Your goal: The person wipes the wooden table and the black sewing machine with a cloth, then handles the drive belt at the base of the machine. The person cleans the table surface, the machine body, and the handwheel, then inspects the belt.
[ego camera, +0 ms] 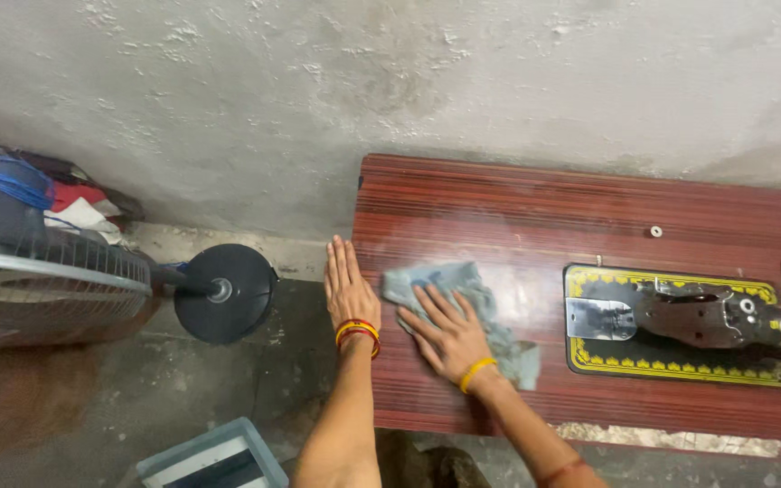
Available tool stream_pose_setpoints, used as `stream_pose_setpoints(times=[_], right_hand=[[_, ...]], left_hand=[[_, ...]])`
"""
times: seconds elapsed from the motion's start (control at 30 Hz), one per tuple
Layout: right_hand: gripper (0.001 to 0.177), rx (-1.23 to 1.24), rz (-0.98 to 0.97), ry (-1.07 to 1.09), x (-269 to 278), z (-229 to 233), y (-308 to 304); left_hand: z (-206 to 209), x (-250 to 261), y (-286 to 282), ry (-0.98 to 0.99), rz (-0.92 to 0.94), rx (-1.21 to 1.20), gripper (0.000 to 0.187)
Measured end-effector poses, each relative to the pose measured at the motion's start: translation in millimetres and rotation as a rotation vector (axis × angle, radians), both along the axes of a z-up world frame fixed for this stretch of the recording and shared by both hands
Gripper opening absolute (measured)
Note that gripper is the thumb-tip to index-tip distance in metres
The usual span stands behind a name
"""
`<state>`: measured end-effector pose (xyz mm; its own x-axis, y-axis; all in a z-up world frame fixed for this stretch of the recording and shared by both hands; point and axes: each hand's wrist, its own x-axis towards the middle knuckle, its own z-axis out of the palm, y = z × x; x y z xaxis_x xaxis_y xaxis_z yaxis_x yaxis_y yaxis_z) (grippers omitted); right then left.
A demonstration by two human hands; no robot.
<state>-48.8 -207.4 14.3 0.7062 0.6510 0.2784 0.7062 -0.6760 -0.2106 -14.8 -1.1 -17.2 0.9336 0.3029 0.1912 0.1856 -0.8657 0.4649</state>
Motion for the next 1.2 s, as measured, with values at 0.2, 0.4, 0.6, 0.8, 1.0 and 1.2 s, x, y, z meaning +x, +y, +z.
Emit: stream_pose_setpoints(times=[0.2,0.4,0.6,0.8,1.0,1.2], right_hand=[[0.047,-0.063,-0.343,-0.029,47,7,-117],[0.048,-0.074,-0.749,-0.096,180,-31,-120],[0.049,-0.090,-0.786,-0.110,202,-41,-92],[0.051,-0.070,-0.434,-0.086,106,-18,-13],[0.051,-0.090,0.008,0.073,-28,7,-10],[0.048,-0.112,-0.045,0.008,2,9,-109]], left_hand=[[-1,4,0,0.024,-0.021,0.016,0.068],[-3,15,0,0.073,-0.034,-0.010,0.071],[1,12,3,0.084,-0.043,-0.063,0.071],[-3,11,-1,0.010,-0.040,-0.026,0.060],[-23,-2,-3,-0.052,-0.048,0.036,0.056],[-22,9,-1,-0.096,-0.052,0.034,0.054]])
